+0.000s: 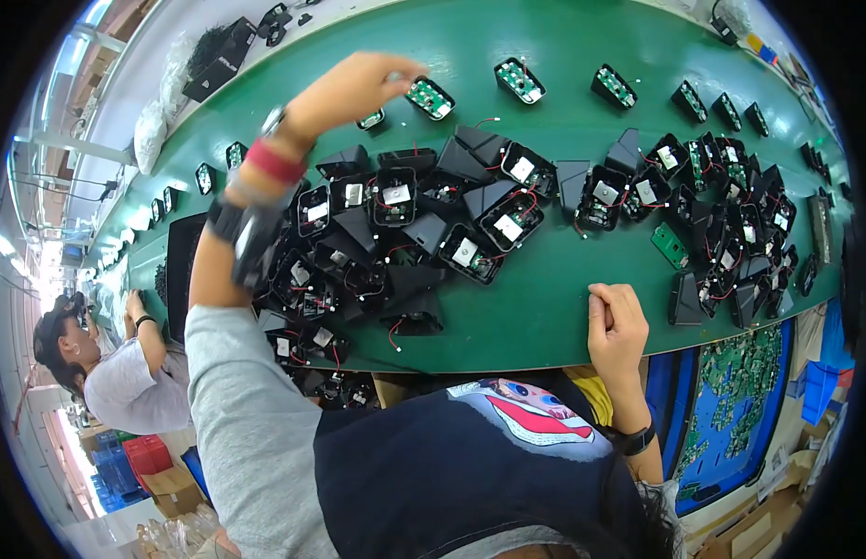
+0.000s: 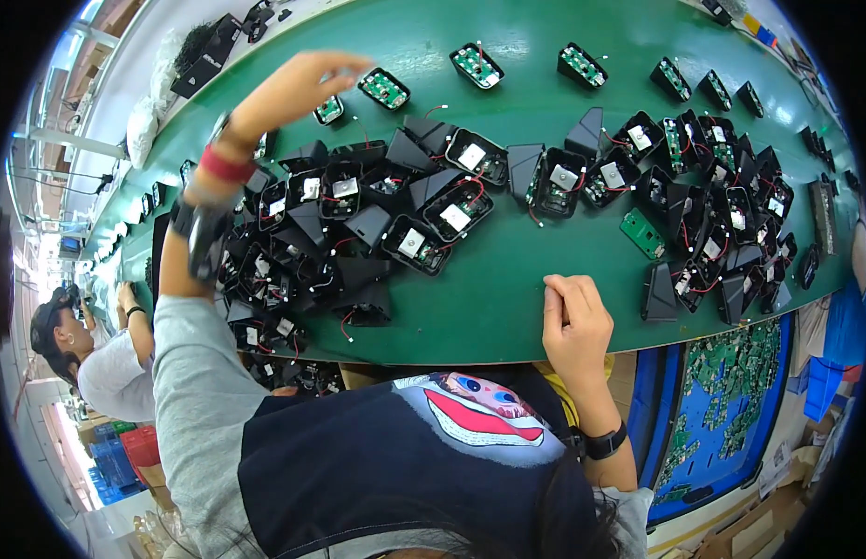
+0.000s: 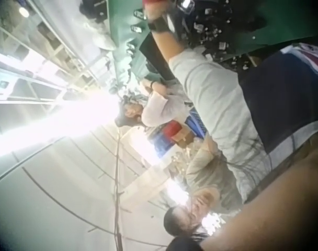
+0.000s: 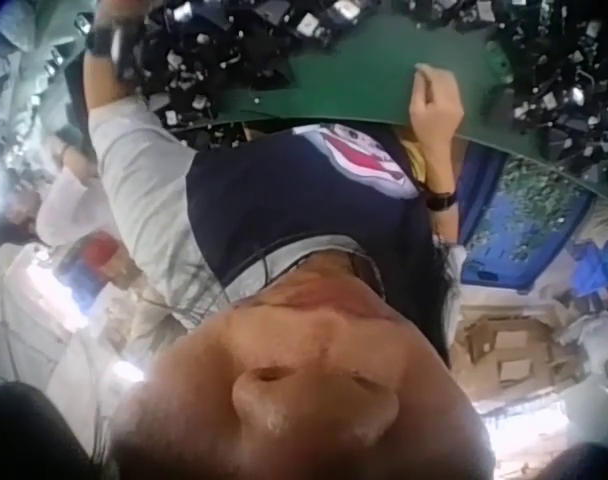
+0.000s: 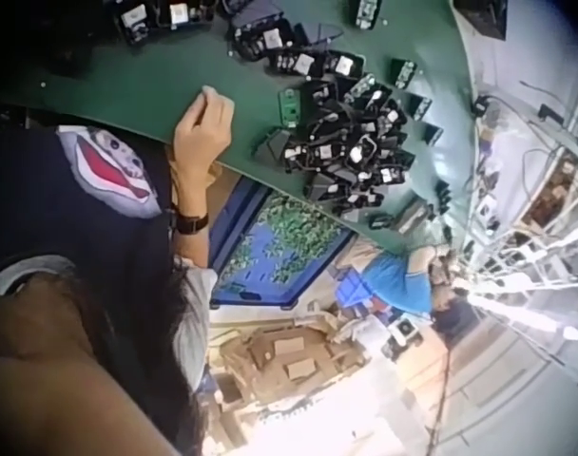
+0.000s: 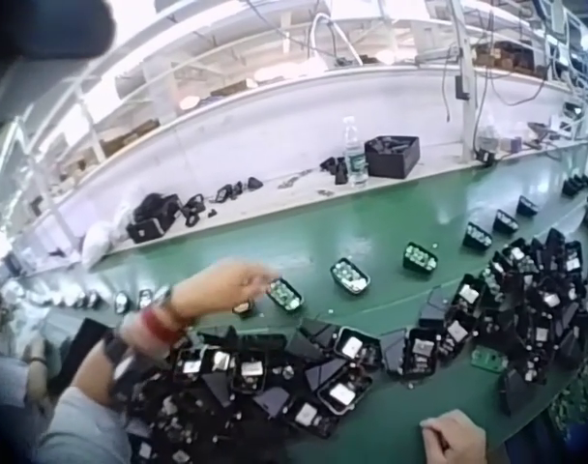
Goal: Assembling circuit boards into plastic enclosures at a factory workbench.
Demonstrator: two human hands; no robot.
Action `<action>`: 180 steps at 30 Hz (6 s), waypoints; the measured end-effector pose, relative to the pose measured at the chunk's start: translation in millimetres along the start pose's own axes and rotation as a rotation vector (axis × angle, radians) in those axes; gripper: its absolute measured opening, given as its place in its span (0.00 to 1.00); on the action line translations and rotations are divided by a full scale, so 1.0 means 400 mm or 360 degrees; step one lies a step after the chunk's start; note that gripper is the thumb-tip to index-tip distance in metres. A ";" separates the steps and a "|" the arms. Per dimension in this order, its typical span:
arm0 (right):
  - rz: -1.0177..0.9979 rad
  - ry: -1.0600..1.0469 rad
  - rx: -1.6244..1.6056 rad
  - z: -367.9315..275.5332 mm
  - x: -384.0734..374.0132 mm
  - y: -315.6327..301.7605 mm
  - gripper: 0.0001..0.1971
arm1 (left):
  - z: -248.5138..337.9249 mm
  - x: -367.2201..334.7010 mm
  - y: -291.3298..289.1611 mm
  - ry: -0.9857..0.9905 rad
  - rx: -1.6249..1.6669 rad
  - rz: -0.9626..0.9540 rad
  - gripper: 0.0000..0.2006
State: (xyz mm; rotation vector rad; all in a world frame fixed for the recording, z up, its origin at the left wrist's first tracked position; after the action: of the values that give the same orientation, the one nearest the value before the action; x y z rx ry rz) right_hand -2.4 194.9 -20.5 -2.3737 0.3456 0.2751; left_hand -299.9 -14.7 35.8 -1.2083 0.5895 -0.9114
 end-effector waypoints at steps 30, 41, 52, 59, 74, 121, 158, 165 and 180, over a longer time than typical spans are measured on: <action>-0.0271 -0.0023 -0.1074 -0.212 -0.148 -0.041 0.16 | 0.527 0.140 0.182 0.0035 0.2915 0.0395 0.35; -0.0219 -0.0321 -0.0356 -0.227 -0.131 -0.070 0.10 | 0.524 0.117 0.222 0.0068 0.2964 0.0363 0.34; -0.0171 -0.0117 -0.0803 -0.187 -0.154 -0.046 0.05 | 0.522 0.115 0.229 0.0103 0.2844 0.0466 0.40; 0.0052 -0.0417 0.0141 -0.234 -0.132 -0.101 0.06 | 0.518 0.117 0.232 0.0056 0.2934 0.0472 0.34; 0.0064 -0.0562 0.0390 -0.243 -0.128 -0.075 0.08 | 0.511 0.123 0.217 0.0139 0.2847 0.0734 0.33; -0.0123 -0.0227 0.0099 -0.185 -0.153 -0.081 0.07 | 0.510 0.112 0.247 -0.0026 0.2841 0.0545 0.32; -0.0187 0.0167 -0.0805 -0.049 -0.130 -0.027 0.20 | 0.541 0.097 0.300 -0.0136 0.2719 0.0402 0.23; -0.0442 0.0625 -0.1428 -0.010 -0.104 0.039 0.18 | 0.543 0.095 0.304 -0.0122 0.2610 0.0421 0.23; -0.0026 0.0279 -0.0825 0.016 -0.071 -0.015 0.06 | 0.476 0.157 0.248 -0.0458 0.2405 0.0562 0.20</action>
State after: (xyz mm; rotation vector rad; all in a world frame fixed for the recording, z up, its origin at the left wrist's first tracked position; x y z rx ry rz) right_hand -28.0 208.4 -13.1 -2.9205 0.3698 0.1614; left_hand -86.6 41.2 -1.5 0.1552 -0.1921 -0.5835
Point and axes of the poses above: each hand's wrist, its own x-axis away from the middle knuckle, its own y-axis out of the palm, z = x × y, the point moved 10 cm from there along -x, towards the middle knuckle, and after that the axes turned 6 degrees about -z, right-handed, at the moved point
